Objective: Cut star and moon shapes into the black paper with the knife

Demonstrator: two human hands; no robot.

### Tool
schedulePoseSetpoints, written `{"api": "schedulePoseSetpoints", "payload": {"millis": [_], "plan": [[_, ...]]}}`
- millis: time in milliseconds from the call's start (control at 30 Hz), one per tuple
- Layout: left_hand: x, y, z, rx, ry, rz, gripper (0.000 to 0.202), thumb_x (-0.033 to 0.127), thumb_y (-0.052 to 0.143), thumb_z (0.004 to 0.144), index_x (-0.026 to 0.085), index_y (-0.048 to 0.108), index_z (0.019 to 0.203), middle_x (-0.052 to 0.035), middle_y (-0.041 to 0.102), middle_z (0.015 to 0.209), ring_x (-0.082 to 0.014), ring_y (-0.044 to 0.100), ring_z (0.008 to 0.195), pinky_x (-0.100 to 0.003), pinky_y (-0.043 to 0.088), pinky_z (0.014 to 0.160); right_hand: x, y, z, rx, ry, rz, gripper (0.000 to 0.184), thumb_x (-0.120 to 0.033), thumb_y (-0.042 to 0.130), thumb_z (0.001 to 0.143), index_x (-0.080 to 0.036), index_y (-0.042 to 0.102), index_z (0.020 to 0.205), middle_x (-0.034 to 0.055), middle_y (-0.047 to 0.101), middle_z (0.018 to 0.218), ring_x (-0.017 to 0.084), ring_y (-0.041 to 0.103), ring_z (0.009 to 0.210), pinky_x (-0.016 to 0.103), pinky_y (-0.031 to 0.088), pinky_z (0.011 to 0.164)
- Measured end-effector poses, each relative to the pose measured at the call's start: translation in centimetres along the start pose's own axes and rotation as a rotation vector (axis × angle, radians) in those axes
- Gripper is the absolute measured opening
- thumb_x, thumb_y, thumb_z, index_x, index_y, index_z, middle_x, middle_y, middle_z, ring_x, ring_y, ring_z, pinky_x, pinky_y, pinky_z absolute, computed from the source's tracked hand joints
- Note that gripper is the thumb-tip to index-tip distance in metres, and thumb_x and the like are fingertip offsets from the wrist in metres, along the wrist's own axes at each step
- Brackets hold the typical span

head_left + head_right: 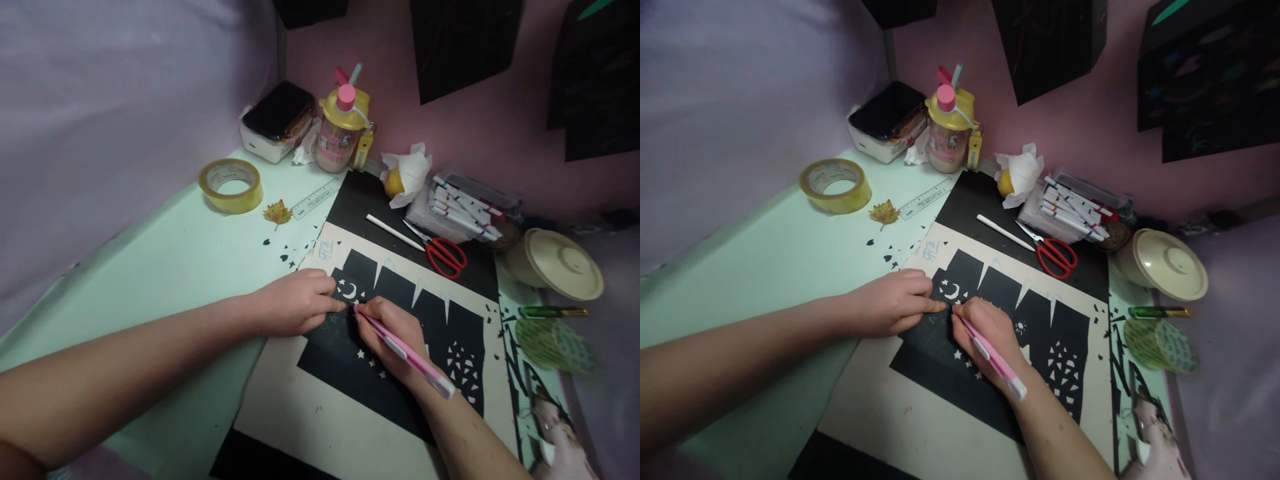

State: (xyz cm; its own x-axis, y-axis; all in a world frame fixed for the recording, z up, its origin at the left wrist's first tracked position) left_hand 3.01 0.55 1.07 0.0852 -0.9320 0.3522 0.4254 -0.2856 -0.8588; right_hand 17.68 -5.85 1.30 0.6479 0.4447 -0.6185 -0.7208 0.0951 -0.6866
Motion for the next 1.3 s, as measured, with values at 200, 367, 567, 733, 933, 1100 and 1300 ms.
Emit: {"api": "schedulePoseSetpoints", "payload": {"millis": [200, 367, 567, 733, 933, 1100, 1300], "plan": [[0.04, -0.07, 0.00, 0.003, 0.001, -0.002, 0.031, 0.012, 0.044, 0.091, 0.014, 0.070, 0.108, -0.0072, 0.056, 0.080, -0.0191, 0.046, 0.071, -0.031, 0.042, 0.065, 0.02, 0.13, -0.12, -0.015, -0.006, 0.000, 0.009, -0.014, 0.059, 0.092, -0.022, 0.057, 0.092, 0.0033, 0.067, 0.080, 0.014, 0.064, 0.067, 0.025, 0.050, 0.061], [0.03, -0.17, 0.13, -0.017, -0.009, -0.003, 0.030, 0.013, 0.044, 0.092, 0.015, 0.069, 0.108, -0.0074, 0.057, 0.082, -0.0188, 0.047, 0.073, -0.030, 0.043, 0.067, 0.00, 0.16, -0.03, -0.021, -0.013, 0.004, 0.008, -0.013, 0.058, 0.092, -0.021, 0.057, 0.093, 0.0034, 0.066, 0.079, 0.014, 0.062, 0.067, 0.025, 0.050, 0.061], [0.03, -0.19, 0.05, -0.001, 0.002, -0.007, 0.031, 0.012, 0.043, 0.092, 0.015, 0.069, 0.108, -0.0068, 0.056, 0.080, -0.0184, 0.046, 0.073, -0.030, 0.043, 0.067, 0.07, 0.08, 0.01, -0.020, 0.001, 0.015, 0.008, -0.014, 0.058, 0.092, -0.021, 0.057, 0.091, 0.0031, 0.067, 0.079, 0.013, 0.062, 0.066, 0.025, 0.050, 0.061], [0.02, -0.20, 0.09, -0.007, -0.002, -0.004, 0.031, 0.013, 0.043, 0.092, 0.015, 0.069, 0.109, -0.0069, 0.056, 0.080, -0.0188, 0.047, 0.073, -0.031, 0.044, 0.068, 0.10, 0.11, -0.05, -0.018, 0.002, 0.022, 0.008, -0.014, 0.059, 0.092, -0.022, 0.058, 0.094, 0.0035, 0.067, 0.081, 0.014, 0.064, 0.067, 0.025, 0.051, 0.062], [-0.07, -0.10, 0.05, -0.019, -0.017, 0.005, 0.031, 0.013, 0.043, 0.092, 0.017, 0.069, 0.108, -0.0067, 0.057, 0.081, -0.0183, 0.047, 0.073, -0.030, 0.044, 0.068, 0.05, 0.02, -0.01, -0.009, 0.001, 0.007, 0.007, -0.015, 0.058, 0.092, -0.022, 0.058, 0.091, 0.0033, 0.067, 0.079, 0.014, 0.063, 0.065, 0.025, 0.050, 0.061], [-0.01, -0.07, 0.03, -0.014, -0.014, 0.007, 0.030, 0.013, 0.044, 0.093, 0.016, 0.069, 0.109, -0.0067, 0.056, 0.081, -0.0185, 0.047, 0.073, -0.030, 0.043, 0.068, -0.06, 0.03, 0.09, -0.010, -0.006, 0.001, 0.008, -0.014, 0.058, 0.092, -0.022, 0.057, 0.090, 0.0033, 0.067, 0.079, 0.014, 0.063, 0.065, 0.025, 0.050, 0.061], [0.03, -0.14, 0.12, -0.017, -0.006, 0.004, 0.030, 0.012, 0.044, 0.092, 0.015, 0.069, 0.108, -0.0071, 0.056, 0.081, -0.0189, 0.047, 0.073, -0.031, 0.043, 0.068, 0.00, 0.08, -0.01, -0.001, -0.004, -0.007, 0.009, -0.013, 0.059, 0.091, -0.022, 0.057, 0.090, 0.0030, 0.068, 0.079, 0.013, 0.064, 0.065, 0.024, 0.050, 0.060]]}}
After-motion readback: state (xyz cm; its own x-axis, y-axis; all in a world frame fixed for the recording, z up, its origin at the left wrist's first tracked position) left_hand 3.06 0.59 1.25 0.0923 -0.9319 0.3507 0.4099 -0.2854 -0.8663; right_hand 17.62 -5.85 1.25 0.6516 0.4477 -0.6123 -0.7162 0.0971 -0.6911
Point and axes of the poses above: each hand's wrist, its own z-axis towards the middle knuckle, its own y-axis out of the palm, x = y × z, the point moved 6 cm from there along z, towards the middle knuckle
